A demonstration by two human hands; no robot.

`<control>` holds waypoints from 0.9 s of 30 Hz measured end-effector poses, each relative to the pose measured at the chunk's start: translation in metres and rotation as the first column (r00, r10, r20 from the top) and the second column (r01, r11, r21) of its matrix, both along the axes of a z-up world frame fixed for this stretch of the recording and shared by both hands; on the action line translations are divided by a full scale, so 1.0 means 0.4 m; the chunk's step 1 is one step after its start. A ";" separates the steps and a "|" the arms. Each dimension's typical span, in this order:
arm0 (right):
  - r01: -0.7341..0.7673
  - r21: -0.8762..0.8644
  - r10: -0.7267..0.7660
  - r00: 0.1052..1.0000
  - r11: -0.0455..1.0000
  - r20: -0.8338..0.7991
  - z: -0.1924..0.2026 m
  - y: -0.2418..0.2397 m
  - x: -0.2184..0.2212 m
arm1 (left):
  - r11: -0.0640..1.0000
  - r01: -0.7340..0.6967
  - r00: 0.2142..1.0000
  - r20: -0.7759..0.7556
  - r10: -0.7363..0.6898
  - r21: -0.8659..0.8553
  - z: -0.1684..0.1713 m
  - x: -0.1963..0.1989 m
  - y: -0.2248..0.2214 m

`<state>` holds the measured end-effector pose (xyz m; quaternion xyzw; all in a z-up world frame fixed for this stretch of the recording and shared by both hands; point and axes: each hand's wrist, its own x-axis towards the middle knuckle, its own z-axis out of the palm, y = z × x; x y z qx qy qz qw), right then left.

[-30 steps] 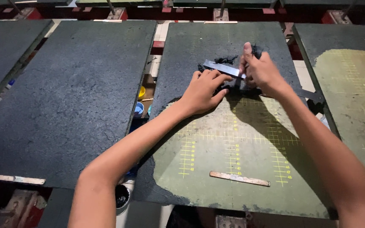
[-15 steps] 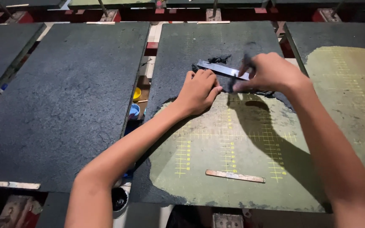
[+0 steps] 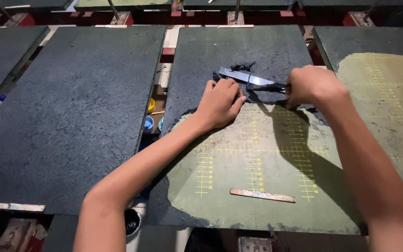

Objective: Cleaning a screen printing platen by scraping and peeling off dried ink or adhesive residue using a metal ruler and hands.

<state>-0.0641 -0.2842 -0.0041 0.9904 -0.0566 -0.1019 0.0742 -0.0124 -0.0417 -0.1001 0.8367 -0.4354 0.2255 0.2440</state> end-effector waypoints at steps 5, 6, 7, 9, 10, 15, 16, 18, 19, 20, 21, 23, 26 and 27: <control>0.210 0.012 -0.203 0.959 0.978 -0.196 0.140 0.089 -0.057 | 1.000 0.014 0.998 -0.054 -0.014 -0.001 0.026 -0.014 0.004; 0.219 -0.001 -0.215 0.956 0.976 -0.200 0.143 0.086 -0.055 | 1.000 0.019 0.999 -0.040 -0.019 -0.012 0.027 -0.011 0.002; 0.220 -0.006 -0.216 0.956 0.976 -0.200 0.150 0.087 -0.058 | 1.000 0.019 0.999 -0.041 -0.020 -0.016 0.027 -0.009 0.000; 0.299 0.082 -0.276 0.936 0.951 -0.219 0.161 0.092 -0.064 | 1.000 0.007 0.998 -0.062 -0.007 0.006 0.025 -0.007 -0.001; 0.292 0.079 -0.270 0.938 0.953 -0.217 0.165 0.092 -0.065 | 1.000 0.000 0.998 -0.061 0.000 0.002 0.026 -0.008 -0.003; 0.317 0.178 -0.256 0.921 0.932 -0.295 0.199 0.108 -0.073 | 1.000 0.018 0.996 -0.083 -0.018 -0.004 0.025 -0.007 -0.002; 0.313 0.176 -0.254 0.922 0.933 -0.293 0.189 0.082 -0.061 | 1.000 0.015 0.996 -0.082 -0.015 -0.007 0.021 -0.005 -0.002; 0.319 0.284 -0.225 0.921 0.904 -0.319 0.169 0.026 -0.038 | 1.000 0.009 0.999 -0.045 -0.011 -0.028 0.015 0.000 -0.006; 0.317 0.283 -0.224 0.922 0.905 -0.317 0.190 -0.014 -0.042 | 1.000 0.007 0.999 -0.044 -0.008 -0.029 0.023 -0.001 -0.004; 0.286 0.366 -0.221 0.952 0.886 -0.210 0.211 -0.056 -0.048 | 1.000 0.005 0.998 -0.065 -0.007 -0.030 0.029 -0.005 -0.005; 0.244 0.443 -0.223 0.970 0.863 -0.100 0.231 -0.097 -0.054 | 1.000 0.003 0.996 -0.085 -0.006 -0.030 0.032 -0.011 -0.006; 0.154 0.427 -0.165 0.986 0.891 -0.012 0.269 -0.085 -0.094 | 1.000 0.003 0.996 -0.090 -0.005 -0.028 0.038 -0.015 -0.007; 0.026 0.392 -0.076 0.991 0.920 0.114 0.292 -0.065 -0.126 | 0.998 0.038 0.998 -0.051 -0.041 -0.056 0.055 -0.025 0.001; -0.012 0.368 -0.043 0.989 0.930 0.141 0.296 -0.058 -0.132 | 0.993 0.069 0.997 -0.018 -0.071 -0.093 0.063 -0.028 0.004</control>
